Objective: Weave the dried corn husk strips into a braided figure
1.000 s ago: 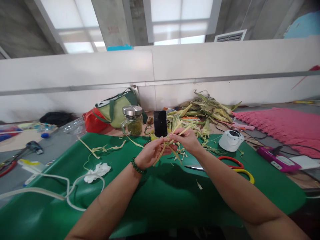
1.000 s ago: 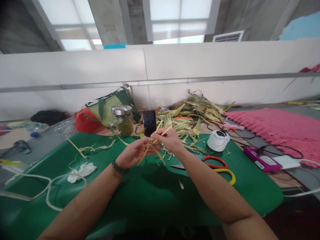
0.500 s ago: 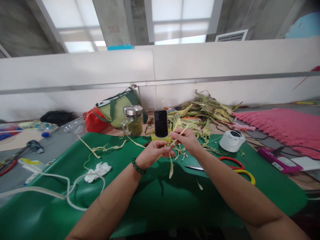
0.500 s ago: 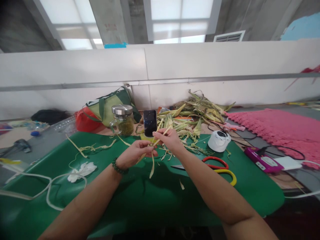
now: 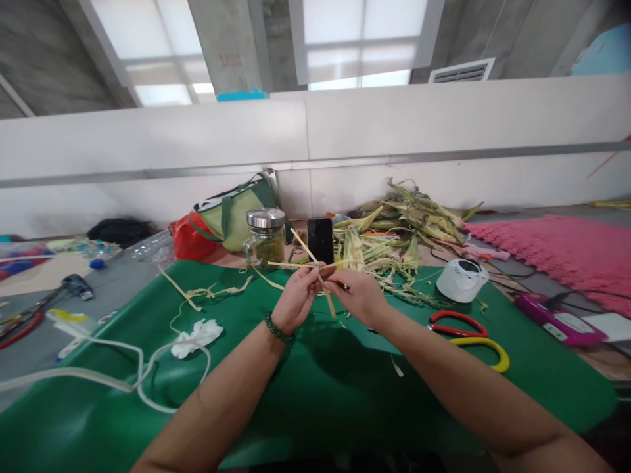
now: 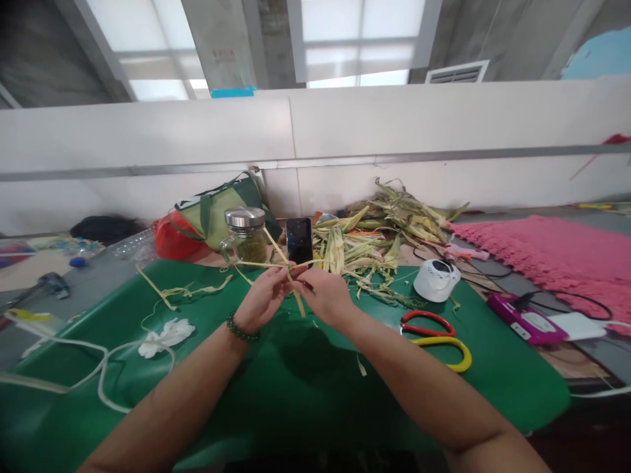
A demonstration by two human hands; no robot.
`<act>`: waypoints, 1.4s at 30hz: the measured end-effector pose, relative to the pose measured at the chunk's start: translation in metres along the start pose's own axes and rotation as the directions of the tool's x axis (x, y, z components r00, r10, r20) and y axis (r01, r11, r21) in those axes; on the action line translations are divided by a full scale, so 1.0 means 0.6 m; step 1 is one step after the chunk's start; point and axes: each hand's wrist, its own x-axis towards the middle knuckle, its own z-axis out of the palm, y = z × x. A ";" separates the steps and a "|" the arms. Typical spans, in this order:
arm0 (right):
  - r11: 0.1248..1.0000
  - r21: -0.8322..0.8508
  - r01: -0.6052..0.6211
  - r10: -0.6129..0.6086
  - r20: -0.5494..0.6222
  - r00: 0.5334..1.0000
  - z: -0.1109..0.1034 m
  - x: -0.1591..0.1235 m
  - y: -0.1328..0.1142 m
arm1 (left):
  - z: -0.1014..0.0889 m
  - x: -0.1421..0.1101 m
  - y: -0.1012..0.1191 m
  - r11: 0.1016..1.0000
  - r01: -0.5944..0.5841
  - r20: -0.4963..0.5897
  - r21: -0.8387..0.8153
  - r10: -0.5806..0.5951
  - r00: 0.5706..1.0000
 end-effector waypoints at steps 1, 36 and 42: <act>0.999 0.037 -0.036 0.035 0.021 0.999 0.004 0.002 0.002 | 0.001 -0.001 -0.001 1.000 -0.010 0.021 0.015 0.010 1.000; 0.903 0.349 -0.251 0.204 0.166 0.965 -0.001 0.014 0.006 | -0.002 -0.003 0.024 0.932 -0.052 0.013 0.360 0.051 0.999; 0.707 0.605 -0.365 0.365 0.129 0.922 -0.002 0.024 0.010 | 0.001 -0.008 0.022 0.919 0.021 0.071 0.393 -0.053 0.996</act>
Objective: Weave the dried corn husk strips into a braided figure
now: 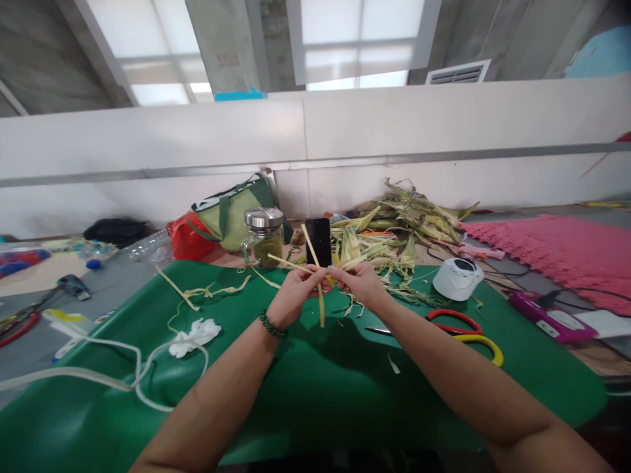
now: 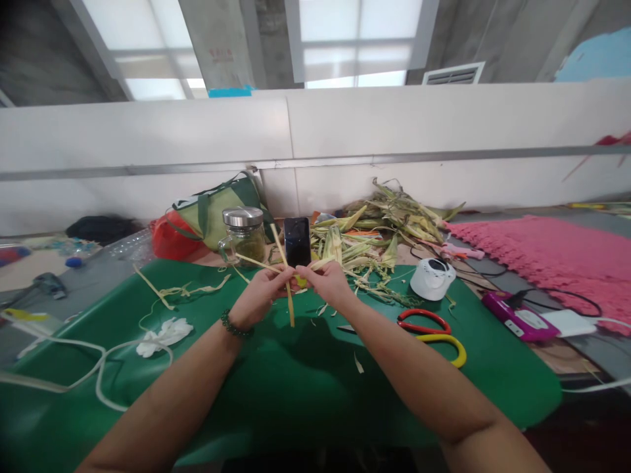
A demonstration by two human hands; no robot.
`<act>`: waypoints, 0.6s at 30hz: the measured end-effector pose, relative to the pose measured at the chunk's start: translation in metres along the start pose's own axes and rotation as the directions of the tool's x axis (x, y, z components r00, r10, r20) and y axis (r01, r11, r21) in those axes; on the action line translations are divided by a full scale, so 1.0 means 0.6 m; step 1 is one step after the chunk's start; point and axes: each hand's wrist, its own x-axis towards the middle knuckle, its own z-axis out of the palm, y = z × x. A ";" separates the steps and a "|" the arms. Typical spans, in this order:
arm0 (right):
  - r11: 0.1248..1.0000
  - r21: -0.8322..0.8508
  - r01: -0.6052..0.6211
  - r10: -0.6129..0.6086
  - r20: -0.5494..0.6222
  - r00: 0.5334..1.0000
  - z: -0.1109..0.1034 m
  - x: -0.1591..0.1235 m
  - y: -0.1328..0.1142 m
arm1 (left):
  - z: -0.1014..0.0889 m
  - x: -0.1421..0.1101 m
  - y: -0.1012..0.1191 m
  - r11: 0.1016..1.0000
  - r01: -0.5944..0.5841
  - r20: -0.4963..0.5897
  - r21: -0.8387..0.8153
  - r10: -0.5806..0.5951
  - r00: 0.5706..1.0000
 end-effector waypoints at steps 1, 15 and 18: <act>1.000 -0.003 0.022 -0.022 -0.013 1.000 0.001 -0.003 -0.002 | 0.000 0.000 -0.001 1.000 -0.002 0.003 -0.023 0.002 1.000; 0.995 0.075 -0.060 0.063 -0.043 0.997 -0.039 0.020 -0.004 | -0.024 0.010 0.005 0.994 0.078 0.032 -0.080 -0.076 0.997; 0.997 0.076 -0.030 0.035 -0.070 0.997 -0.050 0.021 -0.008 | -0.027 0.011 0.003 0.997 0.051 0.007 -0.054 -0.050 0.999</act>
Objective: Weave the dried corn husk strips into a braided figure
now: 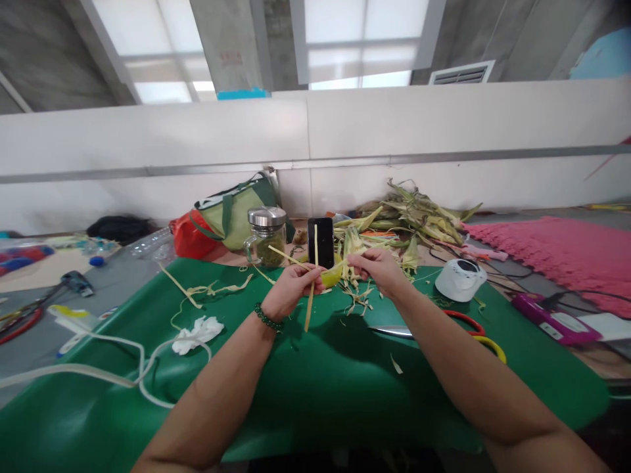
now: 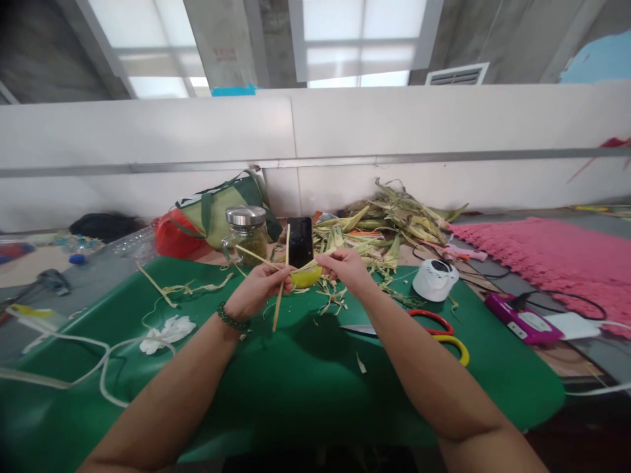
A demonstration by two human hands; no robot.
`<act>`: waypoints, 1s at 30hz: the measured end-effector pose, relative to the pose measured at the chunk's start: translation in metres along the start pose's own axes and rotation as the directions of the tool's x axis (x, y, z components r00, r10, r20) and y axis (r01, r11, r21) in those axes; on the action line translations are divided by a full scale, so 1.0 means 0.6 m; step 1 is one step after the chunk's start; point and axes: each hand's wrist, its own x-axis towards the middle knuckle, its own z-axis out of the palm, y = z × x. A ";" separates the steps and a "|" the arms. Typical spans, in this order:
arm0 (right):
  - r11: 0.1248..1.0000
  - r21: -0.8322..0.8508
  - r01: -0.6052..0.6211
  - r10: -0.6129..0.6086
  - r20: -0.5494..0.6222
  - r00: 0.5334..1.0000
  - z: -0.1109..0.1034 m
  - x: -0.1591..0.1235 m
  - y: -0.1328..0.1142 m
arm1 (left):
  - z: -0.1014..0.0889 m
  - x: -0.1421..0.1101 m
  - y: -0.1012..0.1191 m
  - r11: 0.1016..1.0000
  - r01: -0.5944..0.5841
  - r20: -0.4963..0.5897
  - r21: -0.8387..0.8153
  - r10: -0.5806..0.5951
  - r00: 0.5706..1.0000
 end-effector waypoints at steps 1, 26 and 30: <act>1.000 -0.009 0.007 -0.007 -0.006 1.000 -0.003 0.000 -0.001 | -0.001 0.000 0.000 1.000 -0.012 -0.014 0.007 0.012 1.000; 0.945 -0.258 0.201 -0.152 0.196 0.969 0.018 -0.017 -0.004 | 0.017 -0.015 0.005 0.989 0.090 0.112 0.117 -0.103 0.988; 0.945 -0.251 0.210 -0.169 0.174 0.970 0.020 -0.015 0.002 | 0.021 -0.017 0.006 0.961 -0.023 0.080 0.276 0.001 0.997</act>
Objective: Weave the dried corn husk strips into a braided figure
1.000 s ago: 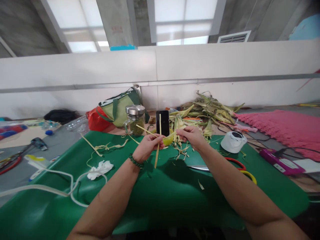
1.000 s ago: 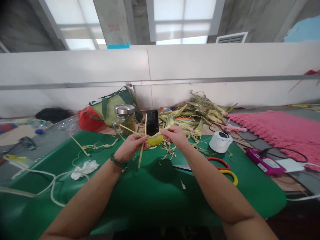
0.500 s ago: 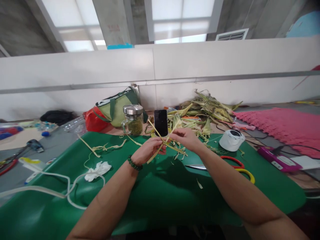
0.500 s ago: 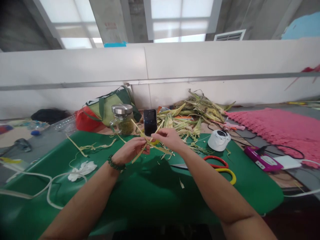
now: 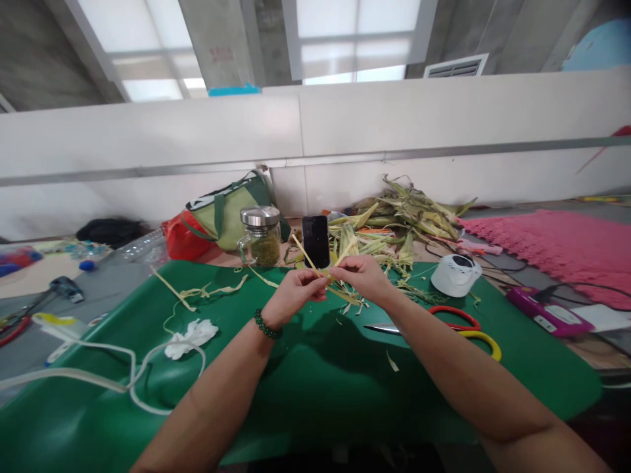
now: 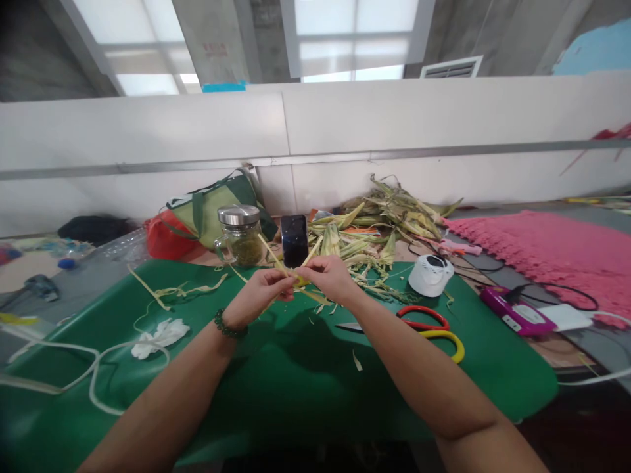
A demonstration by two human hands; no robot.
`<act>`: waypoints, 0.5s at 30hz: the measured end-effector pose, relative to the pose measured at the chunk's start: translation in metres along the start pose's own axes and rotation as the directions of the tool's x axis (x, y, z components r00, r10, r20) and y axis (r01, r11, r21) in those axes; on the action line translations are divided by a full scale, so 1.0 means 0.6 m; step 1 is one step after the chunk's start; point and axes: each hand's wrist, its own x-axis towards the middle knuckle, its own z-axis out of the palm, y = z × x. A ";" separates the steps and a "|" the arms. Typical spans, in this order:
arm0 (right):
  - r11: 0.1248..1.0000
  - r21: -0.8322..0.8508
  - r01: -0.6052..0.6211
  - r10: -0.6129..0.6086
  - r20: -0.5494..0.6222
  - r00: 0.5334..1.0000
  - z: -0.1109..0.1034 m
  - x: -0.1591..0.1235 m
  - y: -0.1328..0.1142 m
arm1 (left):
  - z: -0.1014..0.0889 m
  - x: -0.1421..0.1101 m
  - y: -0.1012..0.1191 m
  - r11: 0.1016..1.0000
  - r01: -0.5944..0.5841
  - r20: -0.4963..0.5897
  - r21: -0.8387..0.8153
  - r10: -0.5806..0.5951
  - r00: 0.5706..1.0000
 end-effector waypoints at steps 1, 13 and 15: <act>1.000 -0.001 0.001 -0.001 -0.015 1.000 0.000 0.000 0.001 | 0.000 0.000 0.001 0.999 -0.015 -0.005 0.032 0.015 1.000; 0.948 -0.272 0.165 -0.176 -0.019 0.984 -0.006 -0.021 -0.025 | 0.004 0.002 -0.006 0.972 -0.067 -0.005 0.226 0.070 0.998; 0.943 -0.269 0.197 -0.187 0.065 0.980 0.005 -0.022 -0.022 | 0.010 0.002 -0.012 0.968 -0.095 0.024 0.231 0.092 0.995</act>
